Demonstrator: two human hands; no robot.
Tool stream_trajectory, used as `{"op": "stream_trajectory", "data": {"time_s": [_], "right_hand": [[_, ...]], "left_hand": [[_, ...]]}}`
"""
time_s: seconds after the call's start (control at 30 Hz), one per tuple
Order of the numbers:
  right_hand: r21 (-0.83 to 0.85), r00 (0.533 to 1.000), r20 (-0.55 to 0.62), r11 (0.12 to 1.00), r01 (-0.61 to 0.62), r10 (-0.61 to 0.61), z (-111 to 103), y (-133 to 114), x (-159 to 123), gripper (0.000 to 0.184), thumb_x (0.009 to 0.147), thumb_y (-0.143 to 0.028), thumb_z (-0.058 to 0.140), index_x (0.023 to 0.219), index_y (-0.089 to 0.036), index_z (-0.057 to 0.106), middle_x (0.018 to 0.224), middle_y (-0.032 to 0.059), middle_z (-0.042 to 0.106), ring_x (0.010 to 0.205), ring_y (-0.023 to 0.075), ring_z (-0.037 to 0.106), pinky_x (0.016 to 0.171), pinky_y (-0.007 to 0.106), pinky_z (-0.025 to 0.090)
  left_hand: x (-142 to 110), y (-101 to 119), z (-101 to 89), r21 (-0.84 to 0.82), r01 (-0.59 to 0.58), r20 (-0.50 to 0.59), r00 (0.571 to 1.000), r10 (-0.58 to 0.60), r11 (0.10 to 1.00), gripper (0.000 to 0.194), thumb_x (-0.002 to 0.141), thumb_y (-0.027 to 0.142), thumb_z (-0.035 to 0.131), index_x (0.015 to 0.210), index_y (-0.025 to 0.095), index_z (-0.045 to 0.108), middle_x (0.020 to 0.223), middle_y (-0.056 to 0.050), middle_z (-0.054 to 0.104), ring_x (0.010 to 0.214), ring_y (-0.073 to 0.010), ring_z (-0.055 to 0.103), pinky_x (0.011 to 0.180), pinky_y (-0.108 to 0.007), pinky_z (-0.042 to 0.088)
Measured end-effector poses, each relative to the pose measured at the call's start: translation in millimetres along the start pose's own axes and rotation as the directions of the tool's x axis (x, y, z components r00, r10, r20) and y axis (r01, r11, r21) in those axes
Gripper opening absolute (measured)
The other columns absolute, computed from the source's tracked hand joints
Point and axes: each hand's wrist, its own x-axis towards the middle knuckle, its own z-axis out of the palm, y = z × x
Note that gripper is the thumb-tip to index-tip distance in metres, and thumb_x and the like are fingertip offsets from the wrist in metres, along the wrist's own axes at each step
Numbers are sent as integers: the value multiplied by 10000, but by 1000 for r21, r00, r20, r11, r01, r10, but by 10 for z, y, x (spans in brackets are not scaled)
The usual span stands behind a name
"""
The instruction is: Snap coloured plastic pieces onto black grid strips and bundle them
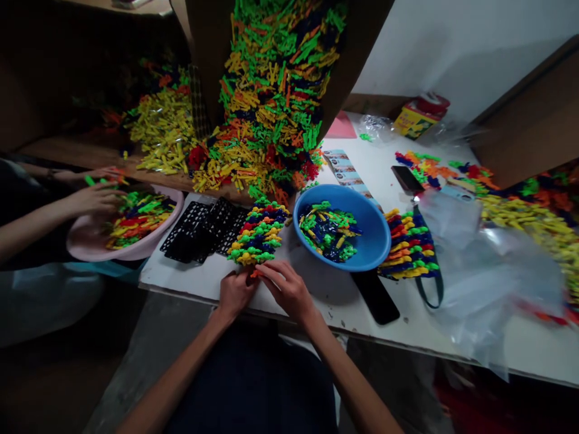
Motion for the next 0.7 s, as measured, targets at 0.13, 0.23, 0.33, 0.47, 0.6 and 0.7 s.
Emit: {"op": "stream_trajectory", "data": {"time_s": [0.13, 0.23, 0.33, 0.47, 0.6, 0.7], "right_hand": [[-166, 988, -153, 986, -29, 3, 72, 26, 41, 424, 873, -129, 683, 1254, -310, 642, 994, 46, 712, 951, 202, 632, 846, 361, 550], [-214, 976, -217, 977, -24, -23, 149, 84, 27, 351, 857, -128, 703, 1156, -309, 672, 945, 27, 707, 926, 201, 620, 839, 368, 530], [-245, 967, -255, 968, -51, -14, 233, 168, -41, 235, 854, -149, 704, 1041, -291, 701, 997, 50, 656, 974, 215, 605, 852, 383, 515], [-193, 943, -330, 975, -112, 43, 288, 242, -132, 216, 880, -148, 663, 1049, -283, 669, 982, 51, 612, 951, 208, 609, 818, 379, 521], [-119, 963, -269, 992, -45, 12, 250, 254, -143, 282, 876, -143, 676, 1116, -277, 613, 970, 42, 673, 945, 213, 630, 843, 405, 528], [-22, 978, -207, 1000, -16, 11, 216, 260, -140, 409, 857, -166, 709, 1226, -261, 561, 1017, 59, 704, 977, 221, 652, 853, 412, 554]], "left_hand": [[-18, 67, 17, 1, -19, -72, 997, 19, 1000, 239, 876, 349, 584, 832, 189, 755, 570, -68, 708, 484, -191, 643, 574, -264, 426], [-54, 108, 50, -4, 23, -123, 992, -23, 1000, 281, 892, 355, 579, 729, 189, 736, 540, -75, 694, 463, -194, 636, 597, -274, 442], [-89, 101, 99, -15, -19, -131, 991, 17, 1000, 254, 899, 281, 565, 736, 191, 737, 531, -62, 689, 469, -193, 640, 657, -292, 466], [-102, 53, 136, -14, -87, -102, 991, 85, 996, 259, 919, 278, 534, 811, 202, 756, 549, -50, 698, 493, -193, 653, 707, -309, 478], [-37, 88, 58, 35, -38, 35, 999, 37, 999, 291, 932, 333, 518, 874, 192, 766, 603, -80, 721, 533, -200, 673, 749, -321, 486], [35, 174, -51, 81, 28, 187, 981, -43, 996, 271, 912, 320, 530, 889, 189, 766, 638, -94, 732, 580, -211, 691, 750, -314, 489]]}}
